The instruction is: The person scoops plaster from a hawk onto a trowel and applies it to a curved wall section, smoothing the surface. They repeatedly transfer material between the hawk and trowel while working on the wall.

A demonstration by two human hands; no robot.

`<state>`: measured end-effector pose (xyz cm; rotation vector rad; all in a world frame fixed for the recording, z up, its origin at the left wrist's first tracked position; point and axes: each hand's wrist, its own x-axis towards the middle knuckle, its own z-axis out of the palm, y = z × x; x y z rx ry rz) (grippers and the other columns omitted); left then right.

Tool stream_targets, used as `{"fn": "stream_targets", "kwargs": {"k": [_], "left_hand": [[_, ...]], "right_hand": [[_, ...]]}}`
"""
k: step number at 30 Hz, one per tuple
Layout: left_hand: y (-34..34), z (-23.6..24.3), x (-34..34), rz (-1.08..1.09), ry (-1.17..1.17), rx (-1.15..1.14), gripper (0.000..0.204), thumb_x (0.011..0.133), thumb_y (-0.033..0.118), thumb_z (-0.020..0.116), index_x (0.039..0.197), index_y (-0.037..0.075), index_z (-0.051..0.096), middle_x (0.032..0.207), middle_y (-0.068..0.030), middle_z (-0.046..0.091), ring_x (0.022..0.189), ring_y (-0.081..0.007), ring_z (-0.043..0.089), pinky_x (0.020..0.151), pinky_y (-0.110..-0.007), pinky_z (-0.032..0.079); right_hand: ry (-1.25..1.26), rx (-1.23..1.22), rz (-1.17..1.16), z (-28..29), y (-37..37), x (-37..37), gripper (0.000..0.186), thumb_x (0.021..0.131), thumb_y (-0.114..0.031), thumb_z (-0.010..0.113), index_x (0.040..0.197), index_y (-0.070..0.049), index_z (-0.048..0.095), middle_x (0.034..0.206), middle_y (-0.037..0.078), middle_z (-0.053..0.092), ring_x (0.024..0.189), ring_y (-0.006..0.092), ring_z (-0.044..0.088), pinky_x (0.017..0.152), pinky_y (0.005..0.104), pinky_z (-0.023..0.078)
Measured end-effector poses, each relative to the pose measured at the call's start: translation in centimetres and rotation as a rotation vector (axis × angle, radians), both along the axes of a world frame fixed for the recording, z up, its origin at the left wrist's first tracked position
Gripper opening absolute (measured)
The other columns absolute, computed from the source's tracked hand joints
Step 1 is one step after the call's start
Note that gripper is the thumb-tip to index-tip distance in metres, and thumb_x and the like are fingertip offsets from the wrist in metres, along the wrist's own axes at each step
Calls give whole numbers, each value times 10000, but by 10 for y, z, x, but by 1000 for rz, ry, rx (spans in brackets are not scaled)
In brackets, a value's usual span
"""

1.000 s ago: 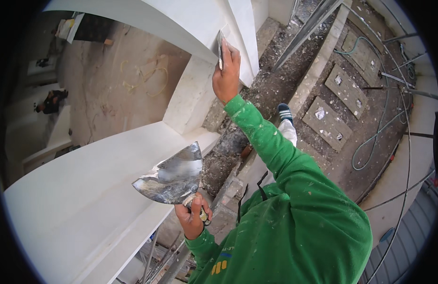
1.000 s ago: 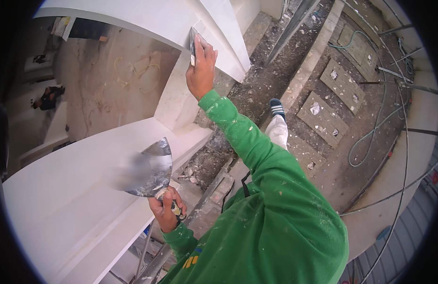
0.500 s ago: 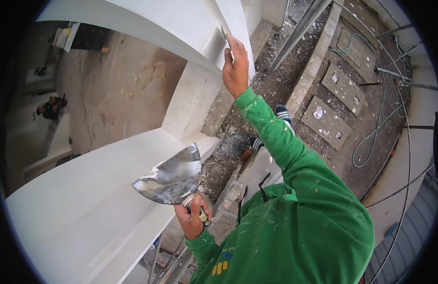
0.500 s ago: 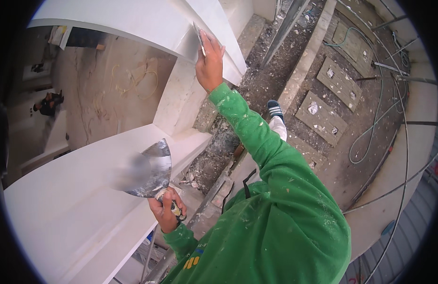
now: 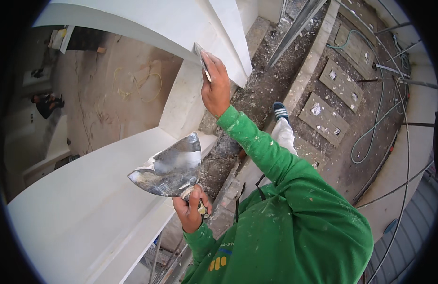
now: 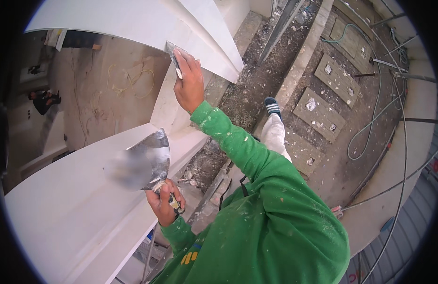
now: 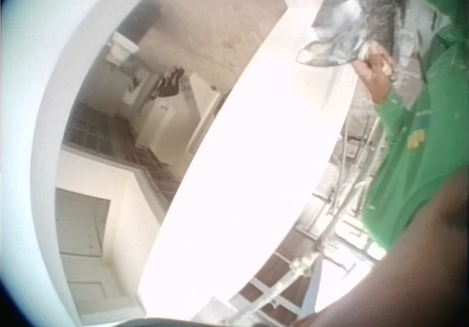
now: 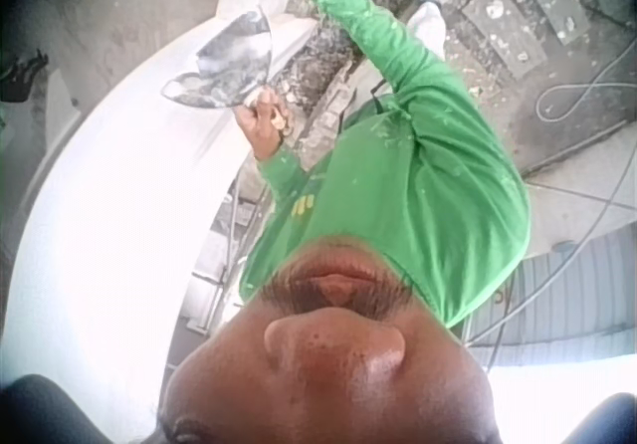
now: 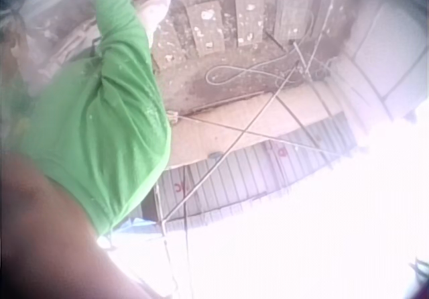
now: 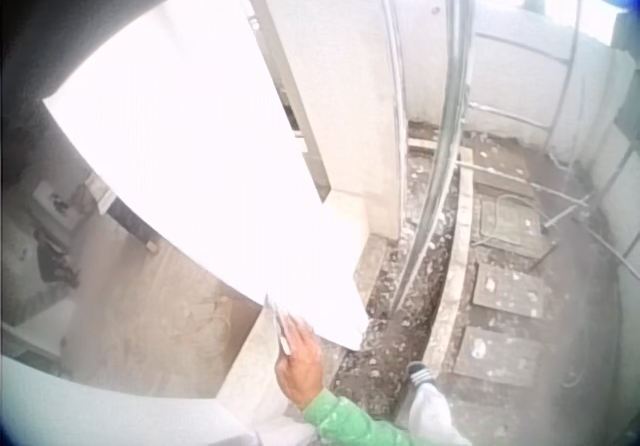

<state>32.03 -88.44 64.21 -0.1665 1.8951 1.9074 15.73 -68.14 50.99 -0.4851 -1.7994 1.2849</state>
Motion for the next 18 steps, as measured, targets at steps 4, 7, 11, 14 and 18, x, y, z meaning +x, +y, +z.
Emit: {"fn": "stream_targets", "kwargs": {"k": [4, 7, 11, 14, 18], "left_hand": [[0, -3, -1, -28, -35, 200, 469, 919, 171, 541, 1309, 58, 304, 750, -101, 463, 525, -165, 463, 369, -282, 406], [-4, -4, 3, -44, -162, 534, 505, 925, 222, 545, 1339, 84, 291, 747, -104, 456, 510, -177, 454, 347, -285, 399], [-24, -24, 5, -129, -393, 901, 544, 921, 201, 528, 1367, 40, 261, 724, -140, 461, 448, -169, 421, 290, -272, 356], [-34, -33, -5, -318, -391, 997, 554, 892, 99, 533, 1364, -13, 265, 686, -158, 456, 395, -143, 373, 286, -253, 332], [-44, -14, -7, -371, -265, 858, 573, 860, 57, 550, 1360, 4, 276, 698, -166, 472, 423, -169, 412, 307, -268, 356]], "right_hand": [[-93, 101, 385, 0, 2, 44, 622, 712, 159, 484, 1295, -58, 482, 1238, 136, 514, 1158, 330, 478, 1005, 432, 353], [88, -37, 580, 31, 10, 78, 573, 760, 141, 493, 1302, -46, 482, 1247, 150, 513, 1156, 322, 488, 986, 429, 370], [330, -66, 994, 101, 20, 126, 506, 791, 86, 546, 1287, -3, 492, 1260, 174, 505, 1154, 347, 491, 1000, 454, 373], [322, 9, 1229, 110, 22, 137, 577, 738, 92, 574, 1295, -42, 499, 1243, 167, 491, 1167, 356, 471, 1070, 486, 315], [-70, 398, 1038, 63, 58, 104, 647, 697, 128, 540, 1306, -83, 493, 1241, 137, 483, 1169, 319, 461, 1036, 436, 335]]}}
